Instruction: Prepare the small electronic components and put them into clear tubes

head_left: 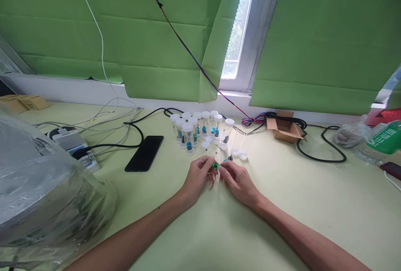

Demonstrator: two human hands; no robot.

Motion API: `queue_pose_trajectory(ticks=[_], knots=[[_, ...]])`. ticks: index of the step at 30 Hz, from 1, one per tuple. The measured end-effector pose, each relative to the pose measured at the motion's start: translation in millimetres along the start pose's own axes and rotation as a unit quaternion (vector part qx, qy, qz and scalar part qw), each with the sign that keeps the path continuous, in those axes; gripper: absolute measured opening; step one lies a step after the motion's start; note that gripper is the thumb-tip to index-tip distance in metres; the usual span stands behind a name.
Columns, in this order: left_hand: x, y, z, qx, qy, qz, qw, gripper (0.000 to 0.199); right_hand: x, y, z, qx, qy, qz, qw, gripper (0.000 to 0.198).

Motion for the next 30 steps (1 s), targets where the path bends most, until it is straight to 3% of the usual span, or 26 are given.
queue_pose_trajectory(ticks=[12, 27, 30], knots=[[-0.4, -0.3, 0.5, -0.004, -0.005, 0.001, 1.0, 0.033, -1.8, 0.5, 1.9, 0.005, -0.018, -0.011, 1.0, 0.019], [1.3, -0.8, -1.8, 0.008, -0.003, 0.008, 1.0, 0.033, 0.3, -1.1, -1.9, 0.009, 0.038, -0.018, 0.999, 0.035], [0.2, -0.6, -0.5, 0.005, 0.002, 0.005, 1.0, 0.033, -0.7, -1.0, 1.7, 0.005, 0.017, -0.011, 1.0, 0.027]])
Point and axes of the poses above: each hand's wrist, its own y-axis away from the middle knuckle, its own x-axis out of the back of the hand, z = x × y, the point moved 7 cm from there along -y, towards the middle knuckle, and after that the axes turned 9 degrees about x, right-handed, at the moved point
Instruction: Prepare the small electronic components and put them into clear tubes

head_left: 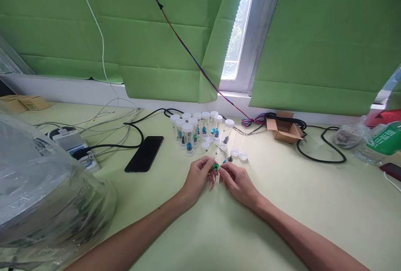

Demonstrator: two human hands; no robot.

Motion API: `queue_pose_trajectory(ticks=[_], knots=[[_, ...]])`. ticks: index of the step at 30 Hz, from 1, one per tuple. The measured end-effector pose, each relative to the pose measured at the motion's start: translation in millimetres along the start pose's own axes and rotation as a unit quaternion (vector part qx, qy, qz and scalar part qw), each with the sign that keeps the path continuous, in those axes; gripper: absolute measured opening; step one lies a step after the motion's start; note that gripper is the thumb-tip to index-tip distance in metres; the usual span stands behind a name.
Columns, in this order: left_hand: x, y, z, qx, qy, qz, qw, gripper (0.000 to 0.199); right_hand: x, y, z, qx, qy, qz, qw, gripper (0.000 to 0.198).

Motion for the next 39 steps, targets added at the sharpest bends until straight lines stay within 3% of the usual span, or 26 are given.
queue_pose_trajectory(ticks=[7, 23, 28, 39], knots=[[0.3, -0.2, 0.4, -0.009, -0.003, 0.003, 1.0, 0.032, -0.6, 1.2, 0.6, 0.001, -0.023, 0.011, 1.0, 0.017], [0.5, 0.5, 0.5, 0.002, -0.005, 0.005, 1.0, 0.033, 1.0, -0.5, -7.3, 0.007, 0.022, -0.009, 1.0, 0.032], [-0.3, 1.1, 2.5, -0.003, 0.001, 0.007, 1.0, 0.034, 0.5, 0.8, -1.8, 0.0, -0.005, 0.014, 1.0, 0.02], [-0.5, 1.3, 2.6, -0.004, -0.007, 0.002, 1.0, 0.034, -1.5, 1.9, 2.2, -0.007, -0.039, 0.01, 0.999, 0.019]])
Point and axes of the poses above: each hand's wrist, its own y-axis away from the middle knuckle, its own x-axis out of the back of the hand, z = x × y, the point moved 7 cm from there along -y, towards the middle knuckle, and after that the axes turned 9 degrees about x, right-handed, at the moved point
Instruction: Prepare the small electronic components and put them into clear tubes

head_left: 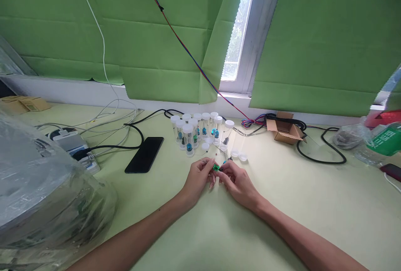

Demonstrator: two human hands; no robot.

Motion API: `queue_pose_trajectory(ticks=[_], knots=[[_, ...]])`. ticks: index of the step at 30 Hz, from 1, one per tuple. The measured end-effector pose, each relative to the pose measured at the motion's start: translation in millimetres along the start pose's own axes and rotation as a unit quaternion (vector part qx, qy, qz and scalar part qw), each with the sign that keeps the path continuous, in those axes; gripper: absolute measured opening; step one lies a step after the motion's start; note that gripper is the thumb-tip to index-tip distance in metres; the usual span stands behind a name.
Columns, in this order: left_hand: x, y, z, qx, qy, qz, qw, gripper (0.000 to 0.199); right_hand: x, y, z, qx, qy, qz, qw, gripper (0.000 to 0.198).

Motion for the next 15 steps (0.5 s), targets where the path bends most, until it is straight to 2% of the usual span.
queue_pose_trajectory(ticks=[4, 12, 15], knots=[[-0.7, 0.1, -0.3, 0.0, 0.001, -0.004, 1.0, 0.033, 1.1, -0.3, -2.9, 0.006, 0.019, -0.006, 1.0, 0.021], [0.6, -1.3, -2.2, 0.012, 0.0, 0.002, 1.0, 0.034, 2.6, -2.6, -9.5, 0.022, 0.063, -0.011, 0.998, 0.036], [0.8, -1.5, -1.8, 0.008, 0.005, 0.004, 1.0, 0.034, 1.8, -2.4, -6.0, 0.014, 0.046, -0.005, 0.999, 0.031]])
Point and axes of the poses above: each hand's wrist, its own y-axis away from the middle knuckle, its own x-axis out of the back of the hand, z = x × y, the point moved 7 cm from there along -y, towards the middle knuckle, and after that the axes turned 9 degrees about x, right-handed, at the moved point
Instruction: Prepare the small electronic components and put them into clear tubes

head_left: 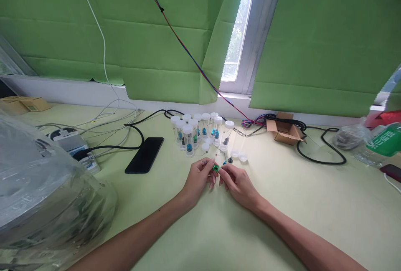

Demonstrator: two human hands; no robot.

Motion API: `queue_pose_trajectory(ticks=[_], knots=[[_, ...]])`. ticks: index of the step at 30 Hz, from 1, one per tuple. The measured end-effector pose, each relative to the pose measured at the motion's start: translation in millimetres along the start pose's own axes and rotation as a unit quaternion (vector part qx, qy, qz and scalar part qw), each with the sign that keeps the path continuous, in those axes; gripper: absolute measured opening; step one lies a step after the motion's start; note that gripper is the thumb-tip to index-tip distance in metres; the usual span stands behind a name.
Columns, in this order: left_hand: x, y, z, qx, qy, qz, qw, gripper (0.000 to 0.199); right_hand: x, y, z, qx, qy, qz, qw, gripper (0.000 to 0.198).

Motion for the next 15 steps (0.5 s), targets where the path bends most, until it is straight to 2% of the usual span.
queue_pose_trajectory(ticks=[3, 15], knots=[[0.1, -0.1, 0.9, -0.006, 0.003, 0.002, 1.0, 0.034, -0.6, 1.3, 2.5, -0.004, -0.021, 0.013, 1.0, 0.022], [0.3, 0.9, 2.2, -0.009, -0.006, 0.006, 1.0, 0.034, -2.2, 2.1, 3.4, -0.003, -0.039, -0.002, 0.999, 0.02]])
Point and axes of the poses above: each hand's wrist, its own y-axis away from the middle knuckle, its own x-axis out of the back of the hand, z = x × y, the point moved 7 cm from there along -y, towards the middle knuckle, and after that the axes turned 9 degrees about x, right-handed, at the moved point
